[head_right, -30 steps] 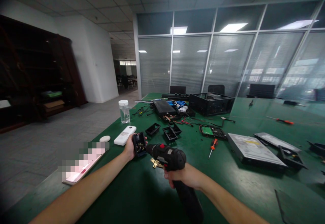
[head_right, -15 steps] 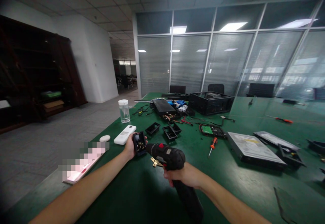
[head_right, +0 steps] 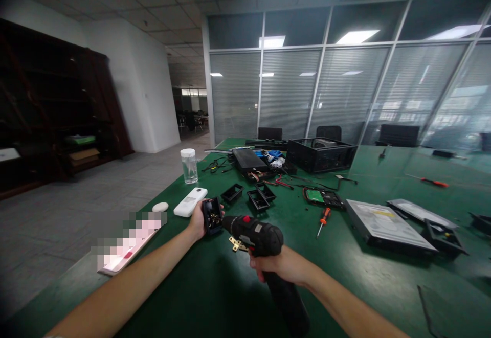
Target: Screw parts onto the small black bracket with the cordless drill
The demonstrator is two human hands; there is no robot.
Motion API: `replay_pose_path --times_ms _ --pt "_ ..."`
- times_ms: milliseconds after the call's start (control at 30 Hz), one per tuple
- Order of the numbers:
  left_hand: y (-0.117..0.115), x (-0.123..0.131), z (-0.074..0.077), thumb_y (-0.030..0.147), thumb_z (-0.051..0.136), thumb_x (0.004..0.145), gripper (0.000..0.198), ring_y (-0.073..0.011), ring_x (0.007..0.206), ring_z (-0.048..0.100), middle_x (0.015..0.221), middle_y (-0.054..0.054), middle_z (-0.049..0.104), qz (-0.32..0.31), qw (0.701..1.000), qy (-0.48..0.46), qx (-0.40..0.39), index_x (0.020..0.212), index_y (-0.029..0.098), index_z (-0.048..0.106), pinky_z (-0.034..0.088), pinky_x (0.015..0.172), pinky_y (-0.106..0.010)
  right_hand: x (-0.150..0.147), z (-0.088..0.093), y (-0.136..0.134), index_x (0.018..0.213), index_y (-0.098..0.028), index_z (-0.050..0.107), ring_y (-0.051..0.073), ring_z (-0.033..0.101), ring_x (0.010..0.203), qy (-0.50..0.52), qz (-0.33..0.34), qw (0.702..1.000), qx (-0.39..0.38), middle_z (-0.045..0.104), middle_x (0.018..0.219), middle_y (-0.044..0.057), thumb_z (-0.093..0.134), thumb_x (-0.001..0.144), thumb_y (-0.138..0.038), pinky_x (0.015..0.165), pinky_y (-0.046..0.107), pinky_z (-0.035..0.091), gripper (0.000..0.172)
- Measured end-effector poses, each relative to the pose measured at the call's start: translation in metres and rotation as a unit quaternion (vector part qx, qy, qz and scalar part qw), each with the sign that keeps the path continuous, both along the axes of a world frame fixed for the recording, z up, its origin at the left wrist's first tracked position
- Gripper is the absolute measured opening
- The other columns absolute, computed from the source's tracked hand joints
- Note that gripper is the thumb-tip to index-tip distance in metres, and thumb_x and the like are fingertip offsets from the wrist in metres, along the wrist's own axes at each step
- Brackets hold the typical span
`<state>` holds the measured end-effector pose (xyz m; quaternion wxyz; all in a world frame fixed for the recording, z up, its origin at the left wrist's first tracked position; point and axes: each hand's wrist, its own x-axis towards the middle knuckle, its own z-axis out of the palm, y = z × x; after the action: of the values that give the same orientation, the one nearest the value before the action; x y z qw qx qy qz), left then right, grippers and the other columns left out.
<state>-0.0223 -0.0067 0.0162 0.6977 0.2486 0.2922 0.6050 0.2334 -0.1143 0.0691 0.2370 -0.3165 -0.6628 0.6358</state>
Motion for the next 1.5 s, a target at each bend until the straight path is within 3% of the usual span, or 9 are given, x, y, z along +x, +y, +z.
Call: replay_pose_path --times_ms 1267,1500 --pt "-0.0047 0.004 0.0057 0.035 0.041 0.076 0.03 -0.0216 0.059 0.061 0.071 -0.009 0.064 0.007 1.0 0.006 0.005 0.081 0.011 0.059 0.048 0.052 -0.034 0.0015 0.0015 0.0001 0.082 -0.014 0.055 0.011 0.05 0.055 0.005 0.023 1.0 0.021 0.051 0.066 -0.002 0.063 0.069 -0.033 0.054 0.024 0.038 0.024" --pt "-0.002 0.0019 0.0008 0.038 0.041 0.077 0.033 -0.0211 0.062 0.062 0.076 -0.01 0.065 0.021 1.0 0.001 -0.012 0.083 0.012 0.059 0.048 0.054 -0.034 0.0001 0.0034 0.0 0.079 -0.014 0.055 0.011 0.051 0.054 0.005 0.025 1.0 0.007 0.051 0.064 -0.002 0.065 0.067 -0.035 0.054 0.025 0.038 0.026"
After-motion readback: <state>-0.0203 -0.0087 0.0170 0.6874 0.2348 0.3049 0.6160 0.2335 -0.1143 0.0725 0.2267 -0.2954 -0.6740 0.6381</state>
